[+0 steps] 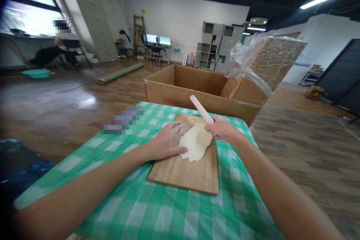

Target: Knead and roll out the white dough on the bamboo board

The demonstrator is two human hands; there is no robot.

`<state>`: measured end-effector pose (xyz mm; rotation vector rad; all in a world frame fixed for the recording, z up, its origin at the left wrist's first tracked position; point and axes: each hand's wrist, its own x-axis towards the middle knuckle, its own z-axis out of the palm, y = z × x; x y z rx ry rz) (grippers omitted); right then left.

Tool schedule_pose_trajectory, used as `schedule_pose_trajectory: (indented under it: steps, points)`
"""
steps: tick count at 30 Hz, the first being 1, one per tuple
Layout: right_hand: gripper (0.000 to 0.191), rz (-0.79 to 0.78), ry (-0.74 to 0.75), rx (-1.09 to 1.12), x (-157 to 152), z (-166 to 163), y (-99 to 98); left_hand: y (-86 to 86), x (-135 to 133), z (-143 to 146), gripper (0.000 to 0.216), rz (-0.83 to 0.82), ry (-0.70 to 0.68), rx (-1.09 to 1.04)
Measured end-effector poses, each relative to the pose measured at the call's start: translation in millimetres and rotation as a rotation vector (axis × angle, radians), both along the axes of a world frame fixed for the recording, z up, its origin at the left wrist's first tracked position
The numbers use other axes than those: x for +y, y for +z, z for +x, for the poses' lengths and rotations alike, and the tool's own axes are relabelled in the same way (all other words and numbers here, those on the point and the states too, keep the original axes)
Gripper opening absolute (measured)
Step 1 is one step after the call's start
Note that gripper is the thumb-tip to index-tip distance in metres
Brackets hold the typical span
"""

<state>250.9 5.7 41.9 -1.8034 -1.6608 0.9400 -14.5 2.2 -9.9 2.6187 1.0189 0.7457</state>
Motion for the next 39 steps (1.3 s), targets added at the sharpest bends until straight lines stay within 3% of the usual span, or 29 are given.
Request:
schedule_pose_trajectory:
  steps: [3, 9, 12, 15, 18, 21, 24, 28, 34, 39]
  points:
    - [0.016, 0.074, 0.002, -0.002, 3, -3, 15.4, -5.5, 5, 0, 0.067, 0.003, 0.04, -0.08]
    - [0.039, 0.501, 0.012, -0.015, 7, -9, 59.6, -16.6, 19, -5, 0.05, -0.013, 0.165, -0.254]
    - [0.04, 0.585, 0.045, -0.074, -5, -12, 69.2, -15.9, 23, -8, 0.043, 0.019, 0.176, -0.307]
    - [0.033, 0.509, 0.166, -0.155, -31, -13, 61.5, -9.5, 22, -11, 0.036, 0.027, 0.161, -0.368]
    - [0.028, 0.334, 0.371, -0.211, -59, -7, 41.5, 0.2, 15, -12, 0.044, 0.006, 0.108, -0.399]
    - [0.027, 0.319, 0.308, -0.224, -68, 4, 20.0, 6.9, 1, -8, 0.046, -0.005, -0.004, -0.271]
    - [0.03, 0.351, 0.103, -0.266, -55, 10, 4.4, 7.0, -14, 2, 0.059, 0.01, -0.166, -0.006]
    - [0.026, 0.229, 0.096, -0.246, -23, 5, -11.0, 3.9, -27, 9, 0.066, -0.002, -0.258, 0.212]
    - [0.02, 0.297, 0.254, -0.118, 9, -10, -27.6, 6.6, -28, 8, 0.061, -0.031, -0.229, 0.2]
    - [0.023, 0.15, 0.26, -0.031, 9, -13, -25.5, 2.5, -18, 5, 0.046, -0.028, -0.17, 0.078]
